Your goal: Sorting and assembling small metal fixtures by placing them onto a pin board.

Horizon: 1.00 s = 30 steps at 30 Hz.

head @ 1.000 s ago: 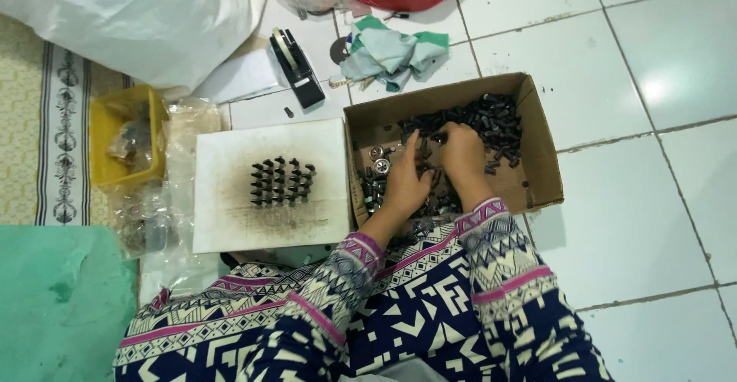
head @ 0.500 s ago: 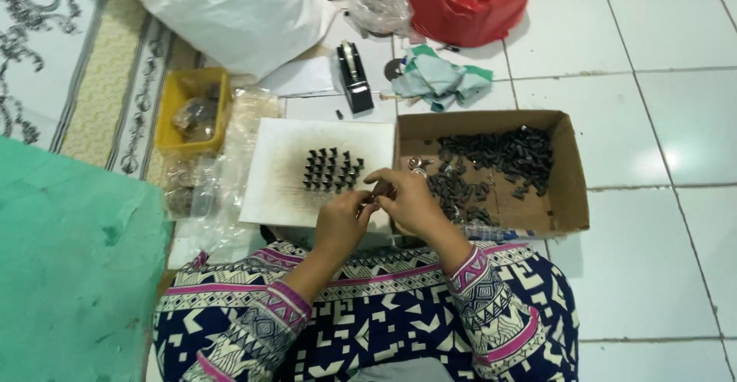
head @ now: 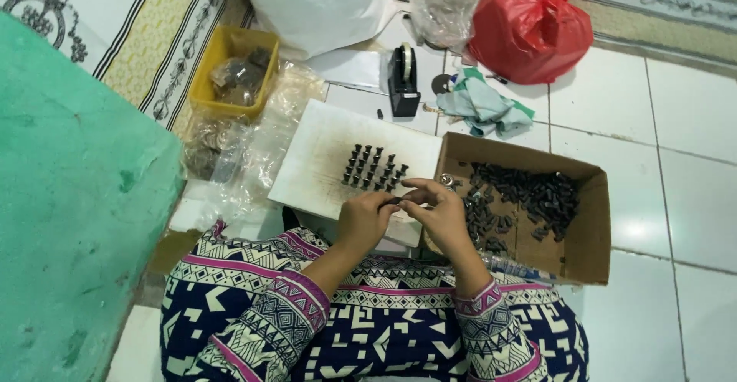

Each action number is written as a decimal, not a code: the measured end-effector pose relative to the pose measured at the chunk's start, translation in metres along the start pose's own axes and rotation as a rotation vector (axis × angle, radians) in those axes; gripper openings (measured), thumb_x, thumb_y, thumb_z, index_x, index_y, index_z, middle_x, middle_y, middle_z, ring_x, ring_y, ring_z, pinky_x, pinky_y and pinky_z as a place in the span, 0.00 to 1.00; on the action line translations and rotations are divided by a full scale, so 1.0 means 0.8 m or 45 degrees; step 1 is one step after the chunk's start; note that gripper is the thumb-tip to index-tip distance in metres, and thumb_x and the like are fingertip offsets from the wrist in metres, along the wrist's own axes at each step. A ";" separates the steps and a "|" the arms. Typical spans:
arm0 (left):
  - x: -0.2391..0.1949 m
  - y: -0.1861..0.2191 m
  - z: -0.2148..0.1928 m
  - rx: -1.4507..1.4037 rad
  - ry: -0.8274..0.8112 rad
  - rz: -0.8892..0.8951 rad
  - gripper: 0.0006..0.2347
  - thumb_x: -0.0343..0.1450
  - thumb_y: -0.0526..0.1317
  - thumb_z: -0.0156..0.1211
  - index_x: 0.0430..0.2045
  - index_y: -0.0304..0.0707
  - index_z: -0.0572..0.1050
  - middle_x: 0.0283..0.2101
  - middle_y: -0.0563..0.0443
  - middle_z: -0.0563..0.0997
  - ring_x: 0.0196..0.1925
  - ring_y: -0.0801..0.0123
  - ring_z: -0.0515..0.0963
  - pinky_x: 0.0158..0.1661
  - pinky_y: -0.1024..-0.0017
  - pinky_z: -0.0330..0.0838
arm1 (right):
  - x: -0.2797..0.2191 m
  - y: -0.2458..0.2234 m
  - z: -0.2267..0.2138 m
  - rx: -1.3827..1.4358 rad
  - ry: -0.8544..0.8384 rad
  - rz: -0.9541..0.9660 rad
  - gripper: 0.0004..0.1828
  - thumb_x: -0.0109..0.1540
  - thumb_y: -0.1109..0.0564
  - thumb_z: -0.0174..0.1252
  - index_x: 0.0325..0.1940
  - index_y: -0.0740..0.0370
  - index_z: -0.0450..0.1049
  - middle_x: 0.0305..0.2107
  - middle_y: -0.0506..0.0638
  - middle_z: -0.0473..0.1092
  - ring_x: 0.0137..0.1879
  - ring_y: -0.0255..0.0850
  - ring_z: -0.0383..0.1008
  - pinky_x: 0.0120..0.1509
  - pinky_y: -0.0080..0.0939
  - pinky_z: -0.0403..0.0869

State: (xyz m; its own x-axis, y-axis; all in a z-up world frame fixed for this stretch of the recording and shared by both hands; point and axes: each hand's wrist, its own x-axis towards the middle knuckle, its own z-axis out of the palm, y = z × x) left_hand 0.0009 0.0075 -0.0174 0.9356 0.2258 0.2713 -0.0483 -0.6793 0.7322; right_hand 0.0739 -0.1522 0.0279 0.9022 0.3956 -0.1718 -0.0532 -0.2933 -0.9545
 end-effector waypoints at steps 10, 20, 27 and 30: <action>0.015 0.017 -0.012 -0.426 -0.027 -0.171 0.05 0.68 0.32 0.66 0.34 0.27 0.82 0.25 0.39 0.83 0.29 0.54 0.86 0.27 0.72 0.80 | 0.009 0.018 0.006 0.112 0.091 -0.143 0.25 0.54 0.70 0.68 0.56 0.66 0.78 0.31 0.62 0.78 0.38 0.43 0.78 0.41 0.41 0.81; 0.013 0.012 0.000 -0.766 -0.069 -0.307 0.07 0.67 0.27 0.65 0.36 0.21 0.81 0.25 0.33 0.83 0.27 0.58 0.86 0.25 0.74 0.81 | 0.005 0.001 -0.006 0.016 0.151 -0.384 0.23 0.57 0.70 0.68 0.56 0.65 0.76 0.30 0.59 0.79 0.38 0.42 0.79 0.41 0.41 0.81; 0.011 0.009 -0.001 -0.691 -0.084 -0.295 0.08 0.66 0.26 0.65 0.37 0.19 0.81 0.24 0.32 0.83 0.25 0.59 0.86 0.23 0.74 0.80 | -0.004 -0.012 -0.003 -0.264 0.070 -0.523 0.25 0.56 0.71 0.67 0.57 0.62 0.77 0.28 0.58 0.80 0.36 0.47 0.81 0.38 0.45 0.82; 0.012 0.004 0.001 -0.639 -0.129 -0.254 0.08 0.65 0.27 0.67 0.36 0.21 0.82 0.25 0.33 0.83 0.26 0.59 0.86 0.23 0.73 0.80 | -0.006 -0.022 -0.007 -0.372 -0.029 -0.487 0.27 0.56 0.72 0.64 0.59 0.62 0.75 0.28 0.58 0.80 0.35 0.48 0.81 0.40 0.48 0.82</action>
State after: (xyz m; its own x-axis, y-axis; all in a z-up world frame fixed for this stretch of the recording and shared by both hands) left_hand 0.0099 0.0069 -0.0135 0.9714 0.2311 0.0537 -0.0046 -0.2079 0.9781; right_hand 0.0728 -0.1539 0.0470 0.8236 0.5411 0.1697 0.4062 -0.3542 -0.8424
